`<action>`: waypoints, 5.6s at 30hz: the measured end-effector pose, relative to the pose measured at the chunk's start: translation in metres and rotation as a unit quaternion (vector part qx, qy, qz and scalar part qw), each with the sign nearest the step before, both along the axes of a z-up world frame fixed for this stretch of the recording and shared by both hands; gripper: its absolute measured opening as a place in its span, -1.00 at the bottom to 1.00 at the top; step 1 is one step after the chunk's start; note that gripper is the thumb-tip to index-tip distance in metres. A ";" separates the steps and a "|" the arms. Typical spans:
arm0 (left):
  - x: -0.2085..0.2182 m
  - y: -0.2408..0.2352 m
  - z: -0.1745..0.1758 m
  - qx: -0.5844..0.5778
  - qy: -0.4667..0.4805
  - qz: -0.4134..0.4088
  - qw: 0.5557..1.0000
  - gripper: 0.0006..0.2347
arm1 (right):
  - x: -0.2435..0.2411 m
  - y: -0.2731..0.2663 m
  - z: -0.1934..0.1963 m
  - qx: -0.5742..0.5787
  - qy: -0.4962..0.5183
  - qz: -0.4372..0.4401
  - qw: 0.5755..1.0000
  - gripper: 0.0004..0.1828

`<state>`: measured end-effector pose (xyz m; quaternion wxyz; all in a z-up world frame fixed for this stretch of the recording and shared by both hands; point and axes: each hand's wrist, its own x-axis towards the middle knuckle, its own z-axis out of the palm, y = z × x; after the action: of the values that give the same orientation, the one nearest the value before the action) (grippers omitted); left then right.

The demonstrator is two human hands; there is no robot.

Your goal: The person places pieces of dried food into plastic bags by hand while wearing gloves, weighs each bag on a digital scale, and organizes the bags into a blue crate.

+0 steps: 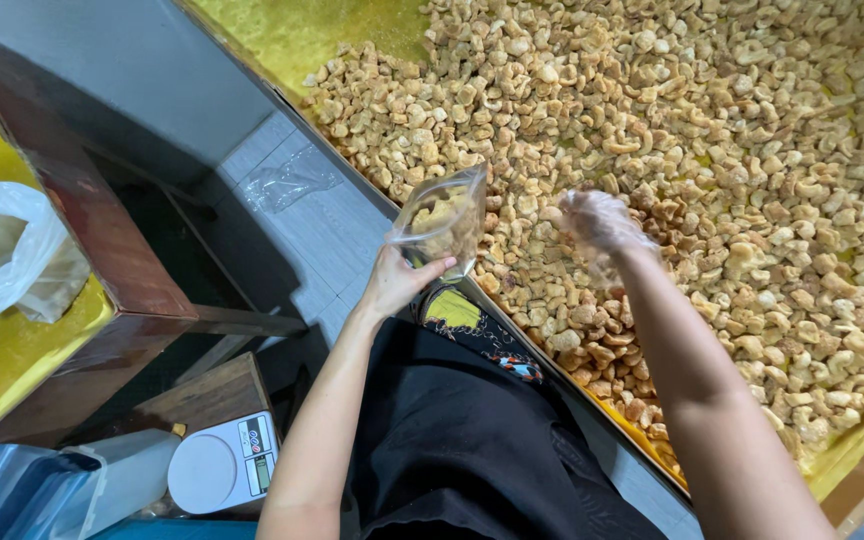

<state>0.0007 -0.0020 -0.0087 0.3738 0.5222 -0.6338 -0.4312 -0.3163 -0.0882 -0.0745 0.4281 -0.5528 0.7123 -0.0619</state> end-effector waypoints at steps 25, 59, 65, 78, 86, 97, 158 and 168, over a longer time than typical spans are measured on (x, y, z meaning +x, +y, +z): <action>0.003 0.001 0.005 0.023 0.021 0.000 1.000 -0.44 | 0.003 -0.016 -0.081 0.034 -0.259 -0.320 0.911 -0.69; 0.004 0.002 -0.010 0.026 -0.025 -0.004 0.999 -0.56 | 0.106 0.047 0.259 -0.277 0.121 0.339 0.891 -0.56; 0.007 0.004 -0.012 0.052 -0.028 -0.002 0.998 -0.57 | 0.112 0.040 0.241 -0.258 0.146 0.409 0.863 -0.63; 0.020 0.020 0.033 -0.004 0.002 -0.095 0.995 -0.17 | 0.067 0.075 0.218 -0.154 -0.617 0.131 0.761 -0.39; 0.031 0.094 0.077 0.148 0.009 -0.134 0.980 -0.08 | 0.080 0.070 0.132 0.038 -0.421 0.085 0.902 -0.04; 0.092 0.133 0.173 0.002 0.035 -0.052 0.998 -0.18 | 0.128 0.128 0.176 0.087 -0.592 0.146 0.788 -0.21; 0.141 0.165 0.135 0.011 -0.282 0.019 0.959 -0.80 | 0.222 0.092 0.132 -0.190 -0.175 0.426 0.867 -0.63; 0.175 0.211 0.084 0.102 -0.438 0.152 0.880 -0.59 | 0.259 0.096 0.146 -0.123 -0.208 0.483 0.841 -0.67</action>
<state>0.1757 0.2095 0.0754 0.0637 0.7830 -0.5982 -0.1580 -0.0571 0.0074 0.0712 0.4703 -0.8492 0.2352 -0.0482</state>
